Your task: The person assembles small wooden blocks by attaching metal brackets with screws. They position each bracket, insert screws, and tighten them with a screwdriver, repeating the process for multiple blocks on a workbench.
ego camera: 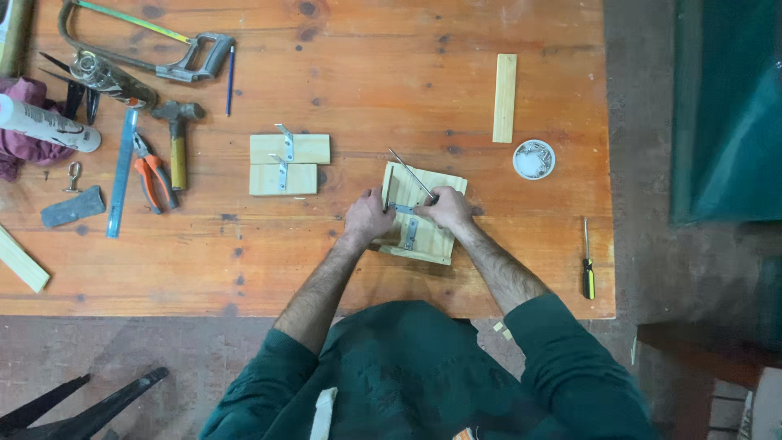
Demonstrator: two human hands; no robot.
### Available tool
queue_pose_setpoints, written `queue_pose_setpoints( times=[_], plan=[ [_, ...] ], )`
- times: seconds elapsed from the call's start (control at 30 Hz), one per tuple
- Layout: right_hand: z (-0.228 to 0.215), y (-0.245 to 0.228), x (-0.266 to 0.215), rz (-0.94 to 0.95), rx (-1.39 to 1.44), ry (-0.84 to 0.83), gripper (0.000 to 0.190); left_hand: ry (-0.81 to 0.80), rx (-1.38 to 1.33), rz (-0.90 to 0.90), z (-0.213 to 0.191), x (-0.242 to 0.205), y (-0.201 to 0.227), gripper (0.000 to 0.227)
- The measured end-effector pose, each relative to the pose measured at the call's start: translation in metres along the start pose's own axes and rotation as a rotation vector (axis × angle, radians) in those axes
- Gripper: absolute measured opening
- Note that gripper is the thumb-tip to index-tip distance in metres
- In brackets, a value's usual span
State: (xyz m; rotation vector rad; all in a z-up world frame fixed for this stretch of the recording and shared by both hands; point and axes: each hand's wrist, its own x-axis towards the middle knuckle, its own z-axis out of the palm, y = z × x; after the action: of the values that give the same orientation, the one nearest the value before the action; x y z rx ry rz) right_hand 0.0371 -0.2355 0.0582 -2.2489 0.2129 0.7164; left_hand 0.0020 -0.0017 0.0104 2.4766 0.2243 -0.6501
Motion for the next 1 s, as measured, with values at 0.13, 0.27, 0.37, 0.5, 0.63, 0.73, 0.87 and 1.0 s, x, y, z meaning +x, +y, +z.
queue_pose_setpoints(
  times=[0.13,0.27,0.37,0.5,0.63,0.73,0.87,1.0],
  plan=[
    [-0.007,-0.010,-0.008,-0.002,-0.002,-0.009,0.034,-0.021,-0.014,-0.002,-0.004,-0.001,0.000,0.063],
    [-0.007,-0.011,-0.009,0.001,0.010,-0.016,0.032,-0.033,-0.044,-0.007,-0.006,0.000,-0.002,0.068],
    [0.006,0.019,0.008,0.004,0.070,-0.011,0.033,-0.074,-0.084,-0.018,-0.042,-0.026,0.019,0.074],
    [-0.009,0.068,0.018,-0.022,0.086,0.067,0.037,-0.115,-0.146,-0.022,-0.095,-0.047,0.024,0.102],
    [-0.049,0.091,-0.008,0.046,0.215,0.169,0.034,0.157,-0.309,0.011,-0.137,-0.081,0.047,0.081],
    [-0.073,0.113,-0.020,0.053,0.273,0.207,0.032,0.280,-0.411,0.061,-0.141,-0.090,0.073,0.070],
    [-0.100,0.158,-0.023,-0.065,0.371,0.192,0.025,0.327,-0.476,0.249,-0.088,-0.074,0.108,0.048],
    [-0.128,0.200,-0.016,-0.098,0.408,0.262,0.017,0.219,-0.452,0.339,-0.026,-0.051,0.167,0.043]
  ],
)
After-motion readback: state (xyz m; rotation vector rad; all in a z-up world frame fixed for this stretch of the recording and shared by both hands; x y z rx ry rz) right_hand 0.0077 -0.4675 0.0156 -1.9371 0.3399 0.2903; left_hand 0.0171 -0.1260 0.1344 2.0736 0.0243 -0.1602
